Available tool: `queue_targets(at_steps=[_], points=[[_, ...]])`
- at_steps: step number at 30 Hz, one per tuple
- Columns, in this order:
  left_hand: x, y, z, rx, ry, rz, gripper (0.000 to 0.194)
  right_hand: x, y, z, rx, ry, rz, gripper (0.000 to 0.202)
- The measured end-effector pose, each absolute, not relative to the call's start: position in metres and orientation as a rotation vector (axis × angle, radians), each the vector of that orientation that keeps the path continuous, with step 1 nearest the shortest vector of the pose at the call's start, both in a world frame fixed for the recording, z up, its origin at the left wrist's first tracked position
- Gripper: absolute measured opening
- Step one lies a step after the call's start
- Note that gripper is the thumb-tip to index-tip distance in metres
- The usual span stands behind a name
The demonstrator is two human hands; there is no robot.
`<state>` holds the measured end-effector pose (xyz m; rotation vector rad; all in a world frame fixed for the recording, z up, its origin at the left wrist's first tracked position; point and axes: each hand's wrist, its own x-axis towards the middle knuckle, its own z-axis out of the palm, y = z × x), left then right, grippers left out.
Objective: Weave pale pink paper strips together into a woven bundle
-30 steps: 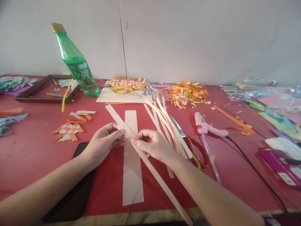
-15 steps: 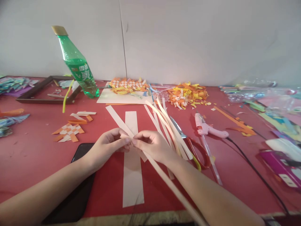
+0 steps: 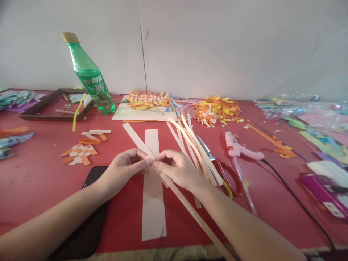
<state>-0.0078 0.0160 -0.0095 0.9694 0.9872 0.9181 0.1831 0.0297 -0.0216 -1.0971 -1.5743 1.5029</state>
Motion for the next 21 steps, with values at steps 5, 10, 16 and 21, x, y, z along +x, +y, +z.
queue_targets(at_steps=[5,10,16,21], points=[[-0.0084,0.0149,-0.0098,1.061,1.018,0.890,0.021,0.1819,0.0279,-0.0217,-1.055,-1.511,1.518,0.015],[-0.0086,0.0141,-0.0112,1.240,1.103,0.768,0.017,0.1844,0.0276,-0.0235,-1.077,-1.548,1.530,0.011],[-0.0088,0.0123,-0.0120,1.332,1.080,0.712,0.018,0.1866,0.0262,-0.0213,-1.094,-1.584,1.600,0.010],[-0.0089,0.0117,-0.0133,1.398,1.084,0.712,0.022,0.1851,0.0261,-0.0213,-1.089,-1.630,1.547,0.012]])
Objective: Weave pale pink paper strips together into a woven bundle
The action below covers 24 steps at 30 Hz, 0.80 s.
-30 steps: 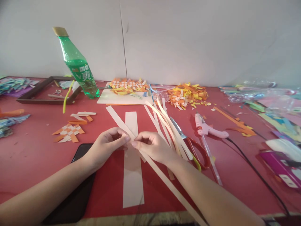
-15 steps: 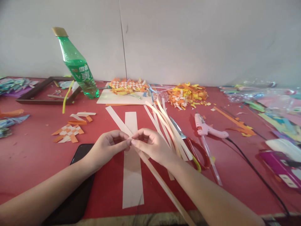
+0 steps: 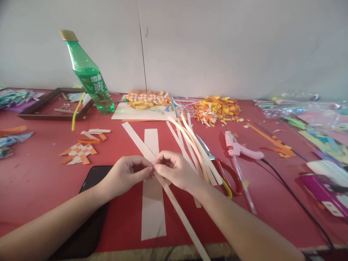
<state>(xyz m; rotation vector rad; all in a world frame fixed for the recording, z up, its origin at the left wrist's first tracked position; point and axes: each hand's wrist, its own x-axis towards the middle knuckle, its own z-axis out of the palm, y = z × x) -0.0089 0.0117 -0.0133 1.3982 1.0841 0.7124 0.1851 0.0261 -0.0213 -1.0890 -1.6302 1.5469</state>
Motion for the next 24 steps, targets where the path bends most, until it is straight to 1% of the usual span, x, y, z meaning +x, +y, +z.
queue_targets(at_steps=[5,11,20,24], points=[[-0.0089,0.0113,-0.0141,1.424,1.086,0.730,0.021,0.1854,0.0262,-0.0227,-1.042,-1.627,1.581,0.010],[-0.0099,0.0129,-0.0160,1.402,1.037,0.786,0.020,0.1845,0.0269,-0.0216,-1.041,-1.640,1.534,0.007],[-0.0105,0.0120,-0.0174,1.381,1.026,0.765,0.018,0.1862,0.0289,-0.0276,-1.019,-1.602,1.557,0.009],[-0.0096,0.0115,-0.0168,1.303,1.021,0.771,0.020,0.1865,0.0282,-0.0296,-1.013,-1.556,1.582,0.008]])
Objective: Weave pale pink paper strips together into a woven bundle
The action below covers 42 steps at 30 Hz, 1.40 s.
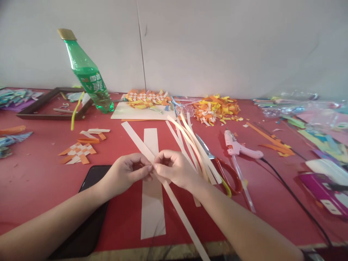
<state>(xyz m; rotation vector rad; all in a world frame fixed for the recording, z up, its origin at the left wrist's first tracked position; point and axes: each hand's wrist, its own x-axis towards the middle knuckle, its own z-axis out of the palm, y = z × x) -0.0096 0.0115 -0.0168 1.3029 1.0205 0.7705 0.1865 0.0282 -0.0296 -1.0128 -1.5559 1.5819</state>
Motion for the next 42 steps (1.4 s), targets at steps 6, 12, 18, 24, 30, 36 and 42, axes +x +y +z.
queue_targets(at_steps=[6,12,18,24,30,36,42], points=[[-0.011,0.014,-0.018,1.343,1.007,0.777,0.022,0.186,0.027,-0.030,-1.010,-1.523,1.624,0.008],[-0.011,0.014,-0.019,1.389,1.020,0.755,0.021,0.186,0.029,-0.029,-1.029,-1.547,1.601,0.009],[-0.010,0.013,-0.018,1.264,1.009,0.769,0.021,0.187,0.030,-0.030,-1.020,-1.550,1.589,0.007],[-0.008,0.015,-0.017,1.204,1.008,0.842,0.020,0.186,0.030,-0.028,-1.048,-1.541,1.564,0.008],[-0.009,0.020,-0.016,1.048,1.104,1.053,0.018,0.184,0.029,-0.029,-1.149,-1.499,1.588,0.003],[-0.009,0.022,-0.014,0.932,1.164,1.311,0.017,0.183,0.027,-0.030,-1.146,-1.508,1.610,0.006],[-0.007,0.016,-0.009,0.929,1.032,1.054,0.029,0.181,0.028,-0.027,-1.188,-1.497,1.543,0.004]])
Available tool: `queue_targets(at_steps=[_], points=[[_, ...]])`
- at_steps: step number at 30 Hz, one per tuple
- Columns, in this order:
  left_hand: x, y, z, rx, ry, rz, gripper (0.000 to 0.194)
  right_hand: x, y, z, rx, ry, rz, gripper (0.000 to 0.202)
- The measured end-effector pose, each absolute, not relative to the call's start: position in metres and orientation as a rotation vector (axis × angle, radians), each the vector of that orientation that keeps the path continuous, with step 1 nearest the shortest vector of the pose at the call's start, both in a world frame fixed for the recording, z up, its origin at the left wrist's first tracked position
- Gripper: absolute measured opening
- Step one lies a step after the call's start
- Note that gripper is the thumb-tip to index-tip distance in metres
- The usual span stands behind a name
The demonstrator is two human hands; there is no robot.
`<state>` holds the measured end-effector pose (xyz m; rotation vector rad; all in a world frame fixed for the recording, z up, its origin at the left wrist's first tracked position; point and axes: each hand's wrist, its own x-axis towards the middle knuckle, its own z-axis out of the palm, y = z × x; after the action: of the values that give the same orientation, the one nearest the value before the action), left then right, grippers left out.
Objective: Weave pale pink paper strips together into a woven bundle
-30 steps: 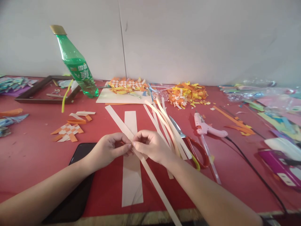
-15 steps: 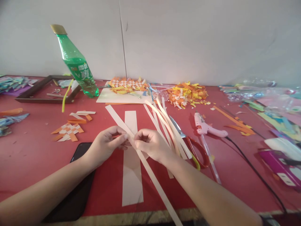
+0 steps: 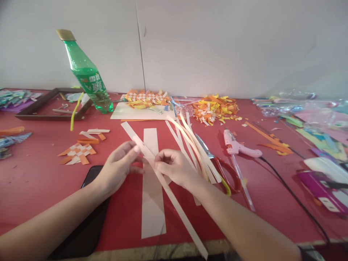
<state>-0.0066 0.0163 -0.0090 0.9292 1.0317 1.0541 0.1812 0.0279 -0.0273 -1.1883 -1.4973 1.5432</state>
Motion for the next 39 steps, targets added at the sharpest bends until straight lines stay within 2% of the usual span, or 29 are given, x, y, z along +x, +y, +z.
queue_targets(at_steps=[3,5,11,15,17,22,26,33,39], points=[[-0.003,0.013,-0.008,1.013,1.035,0.795,0.035,0.180,0.028,-0.025,-1.168,-1.539,1.505,0.005],[-0.002,0.011,-0.008,1.043,1.047,0.789,0.033,0.179,0.028,-0.024,-1.159,-1.556,1.525,0.005],[-0.006,0.022,-0.012,0.925,1.083,1.125,0.025,0.179,0.029,-0.026,-1.109,-1.553,1.498,0.003],[-0.011,0.030,-0.013,0.769,1.096,1.311,0.027,0.178,0.028,-0.025,-1.180,-1.512,1.528,0.006],[-0.012,0.029,-0.012,0.813,1.081,1.242,0.028,0.178,0.027,-0.025,-1.180,-1.494,1.537,0.007],[-0.007,0.019,-0.011,1.069,1.042,0.778,0.029,0.178,0.028,-0.023,-1.172,-1.524,1.483,0.007],[-0.004,0.019,-0.011,1.028,1.070,0.808,0.028,0.178,0.028,-0.024,-1.174,-1.533,1.487,0.007],[-0.009,0.024,-0.011,0.830,1.090,1.184,0.024,0.175,0.027,-0.022,-1.150,-1.473,1.511,0.005],[-0.008,0.017,-0.006,1.068,0.998,0.798,0.033,0.175,0.027,-0.019,-1.176,-1.464,1.508,0.010]])
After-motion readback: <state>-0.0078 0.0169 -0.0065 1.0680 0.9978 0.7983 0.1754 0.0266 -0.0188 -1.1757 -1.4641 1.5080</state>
